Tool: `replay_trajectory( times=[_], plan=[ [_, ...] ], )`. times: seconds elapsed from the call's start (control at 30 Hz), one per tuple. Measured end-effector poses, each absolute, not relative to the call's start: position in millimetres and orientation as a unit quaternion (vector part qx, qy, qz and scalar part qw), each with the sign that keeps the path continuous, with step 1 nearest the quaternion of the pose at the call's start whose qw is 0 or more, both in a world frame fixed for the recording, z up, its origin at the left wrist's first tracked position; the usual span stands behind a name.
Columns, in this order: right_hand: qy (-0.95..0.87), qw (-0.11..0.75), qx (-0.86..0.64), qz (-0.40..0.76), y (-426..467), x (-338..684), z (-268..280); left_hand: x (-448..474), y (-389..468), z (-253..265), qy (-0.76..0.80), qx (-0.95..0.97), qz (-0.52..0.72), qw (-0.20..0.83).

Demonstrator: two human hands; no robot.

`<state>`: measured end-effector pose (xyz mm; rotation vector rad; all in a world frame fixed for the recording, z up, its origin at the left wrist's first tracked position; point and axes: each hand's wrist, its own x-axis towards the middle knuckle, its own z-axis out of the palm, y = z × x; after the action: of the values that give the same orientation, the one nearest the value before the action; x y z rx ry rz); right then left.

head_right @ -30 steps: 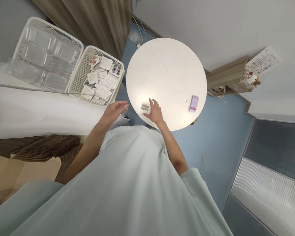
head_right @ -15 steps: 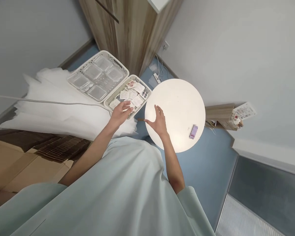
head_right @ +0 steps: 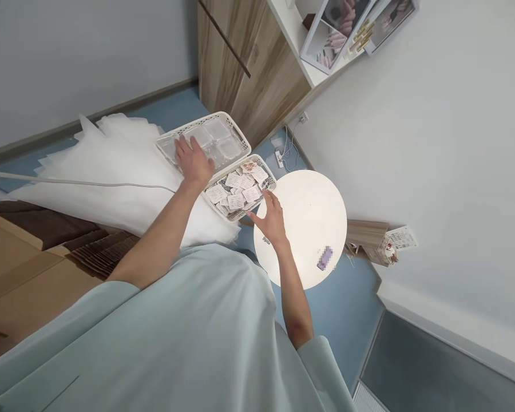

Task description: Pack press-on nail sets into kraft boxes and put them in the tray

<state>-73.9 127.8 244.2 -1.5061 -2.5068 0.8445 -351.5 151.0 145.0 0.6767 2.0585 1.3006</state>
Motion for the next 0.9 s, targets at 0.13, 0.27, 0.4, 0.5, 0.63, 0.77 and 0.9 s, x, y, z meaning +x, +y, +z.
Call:
replay_trajectory(
  times=[0.13, 0.27, 0.4, 0.5, 0.63, 0.77, 0.9],
  plan=[
    [-0.827, 0.045, -0.489, 0.274, 129, -76, 244, -382, 154, 131, 0.798, 0.228, 0.467, 0.307],
    [-0.826, 0.051, -0.486, 0.28, 127, -75, 240, -393, 147, 123, 0.808, 0.225, 0.446, 0.312],
    [-0.822, 0.046, -0.491, 0.285, 125, -73, 239, -393, 140, 125, 0.809, 0.244, 0.439, 0.305],
    [-0.817, 0.038, -0.497, 0.289, 124, -71, 240, -395, 135, 130, 0.814, 0.256, 0.428, 0.298],
    [-0.813, 0.049, -0.499, 0.295, 122, -63, 240, -388, 134, 138, 0.814, 0.283, 0.412, 0.298],
    [-0.802, 0.075, -0.505, 0.311, 117, -52, 238, -350, 136, 152, 0.778, 0.368, 0.39, 0.327],
    [-0.769, 0.106, -0.522, 0.355, 111, -34, 240, -283, 123, 178, 0.658, 0.459, 0.439, 0.406]
  ],
)
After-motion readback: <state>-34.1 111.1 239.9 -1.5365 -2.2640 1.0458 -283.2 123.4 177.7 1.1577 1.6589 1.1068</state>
